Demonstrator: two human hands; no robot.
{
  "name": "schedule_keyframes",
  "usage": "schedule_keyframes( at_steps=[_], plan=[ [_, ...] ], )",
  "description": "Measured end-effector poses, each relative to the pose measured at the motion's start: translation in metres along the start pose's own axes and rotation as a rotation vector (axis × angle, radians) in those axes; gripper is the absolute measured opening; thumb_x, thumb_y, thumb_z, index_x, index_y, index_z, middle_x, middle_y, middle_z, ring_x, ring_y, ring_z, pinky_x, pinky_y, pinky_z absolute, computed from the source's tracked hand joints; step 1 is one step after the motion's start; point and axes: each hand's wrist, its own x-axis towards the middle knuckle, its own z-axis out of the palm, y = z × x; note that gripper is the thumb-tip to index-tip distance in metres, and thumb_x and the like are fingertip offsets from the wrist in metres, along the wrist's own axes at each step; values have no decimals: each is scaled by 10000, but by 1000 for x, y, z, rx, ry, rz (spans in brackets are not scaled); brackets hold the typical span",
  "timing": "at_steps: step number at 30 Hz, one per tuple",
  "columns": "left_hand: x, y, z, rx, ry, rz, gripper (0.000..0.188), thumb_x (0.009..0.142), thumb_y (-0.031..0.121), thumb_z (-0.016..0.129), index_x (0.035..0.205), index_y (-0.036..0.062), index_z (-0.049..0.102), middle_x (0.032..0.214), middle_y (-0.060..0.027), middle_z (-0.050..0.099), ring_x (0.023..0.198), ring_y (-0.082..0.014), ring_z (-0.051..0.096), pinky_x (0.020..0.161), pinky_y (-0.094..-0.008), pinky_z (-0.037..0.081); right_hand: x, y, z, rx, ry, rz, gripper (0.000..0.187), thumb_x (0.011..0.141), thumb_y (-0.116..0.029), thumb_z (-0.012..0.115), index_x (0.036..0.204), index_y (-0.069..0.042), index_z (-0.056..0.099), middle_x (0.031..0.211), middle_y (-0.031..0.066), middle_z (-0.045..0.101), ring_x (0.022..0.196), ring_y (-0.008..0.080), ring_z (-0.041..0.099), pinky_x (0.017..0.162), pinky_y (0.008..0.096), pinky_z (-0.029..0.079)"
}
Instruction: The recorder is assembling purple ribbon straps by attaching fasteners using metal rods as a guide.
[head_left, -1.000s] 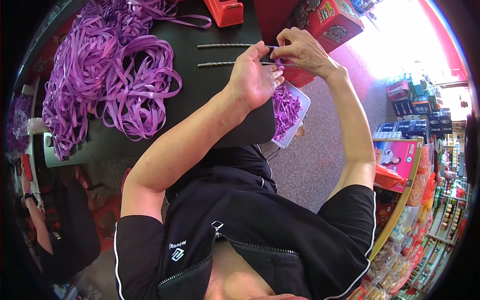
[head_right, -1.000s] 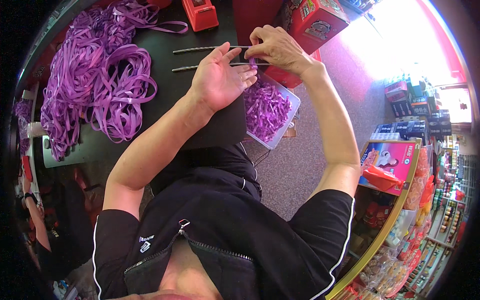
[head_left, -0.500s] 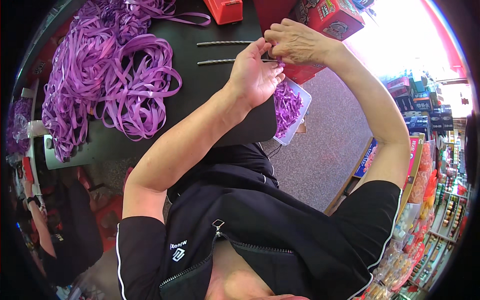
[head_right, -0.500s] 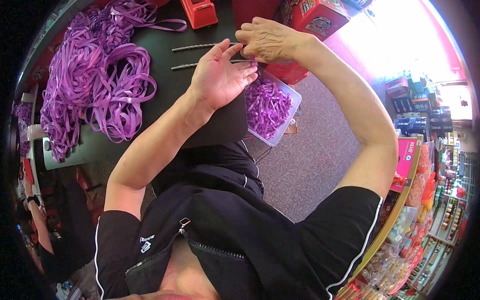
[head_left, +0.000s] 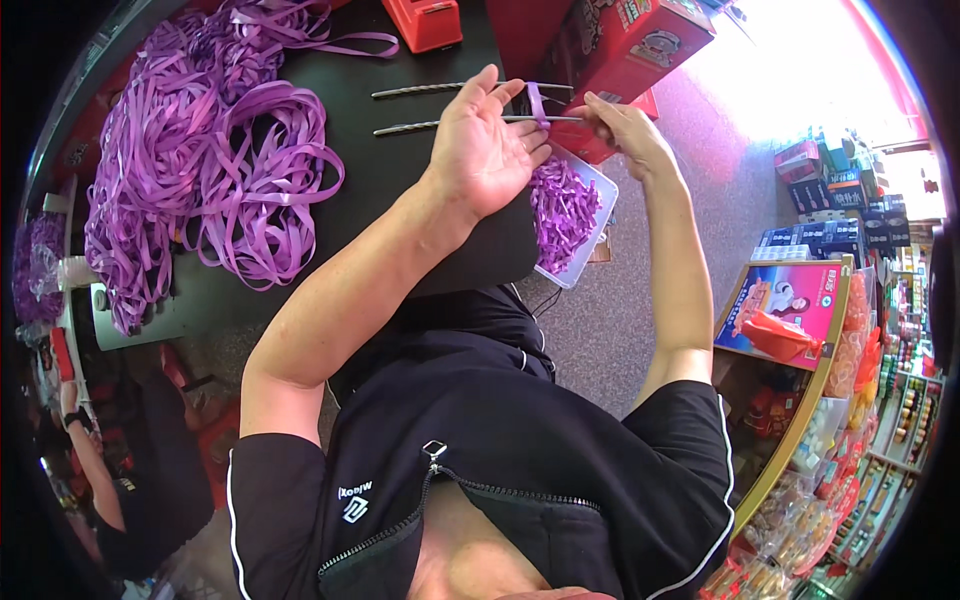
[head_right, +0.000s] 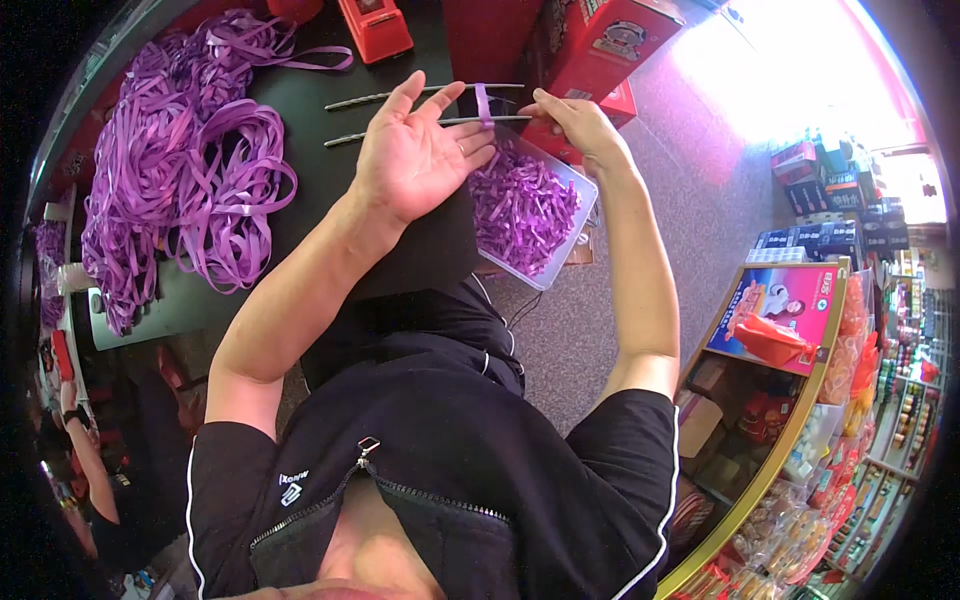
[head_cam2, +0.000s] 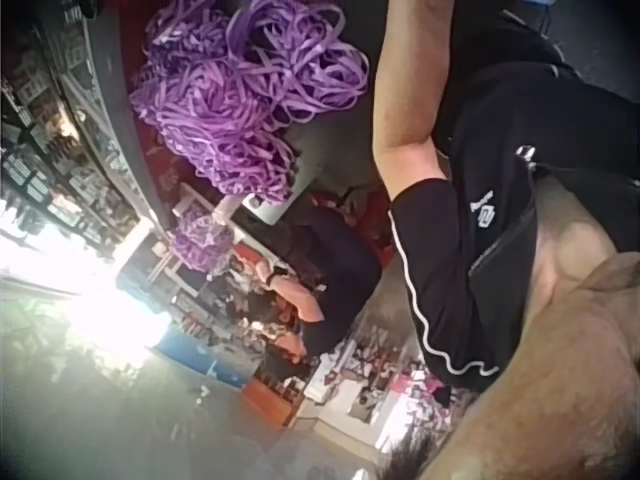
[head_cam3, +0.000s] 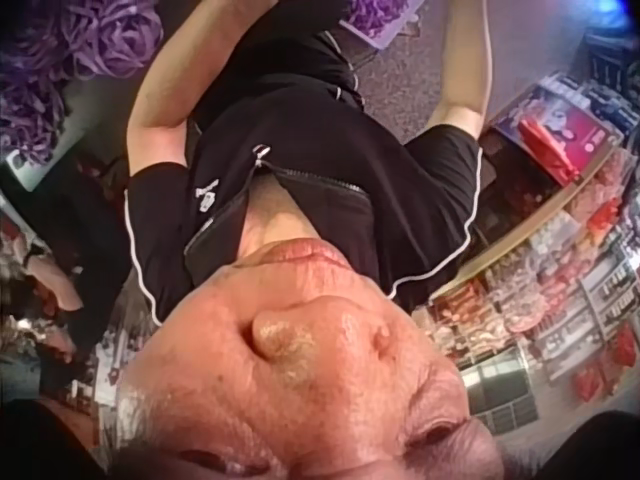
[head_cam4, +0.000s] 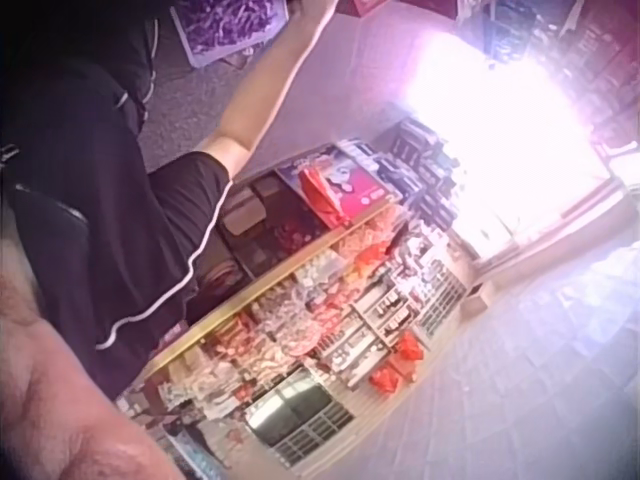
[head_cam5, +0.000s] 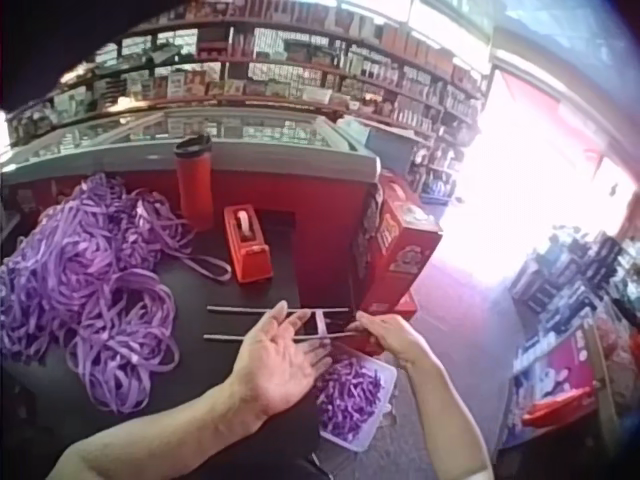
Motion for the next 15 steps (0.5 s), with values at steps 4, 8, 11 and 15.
schedule_keyframes(
  at_steps=[4, 8, 11, 15],
  plan=[
    [1, -1, 2, 81, 54, -1, 701, 901, 485, 493, 1383, 28, 270, 1451, -338, 104, 1380, -413, 123, 1137, -469, 114, 7, 10, 8, 308, 10, 325, 510, 807, -530, 643, 921, -40, 727, 731, -18, 597, 582, 58, 388, 508, 229, 316],
    [2, 0, 0, 109, 8, -38, 793, 896, 526, 461, 1366, -82, 265, 1429, -322, 182, 1364, -381, 176, 1138, -444, 131, 11, 3, 19, 380, -27, 270, 375, 805, -386, 702, 903, -25, 719, 753, 9, 628, 599, 73, 440, 554, 241, 385],
    [3, 0, 0, 112, 12, -35, 807, 893, 540, 453, 1330, -122, 308, 1392, -302, 267, 1340, -361, 230, 1134, -435, 151, 10, -1, 19, 339, 46, 35, 214, 820, -192, 692, 910, 1, 711, 800, 27, 660, 724, 102, 562, 725, 235, 425],
    [0, -3, 4, 140, 51, -32, 790, 891, 547, 450, 1291, -129, 366, 1335, -278, 354, 1311, -346, 275, 1128, -429, 174, 10, -5, 15, 284, 83, -72, 219, 803, -197, 703, 912, -7, 716, 827, 40, 674, 764, 113, 586, 749, 247, 434]
  ],
)
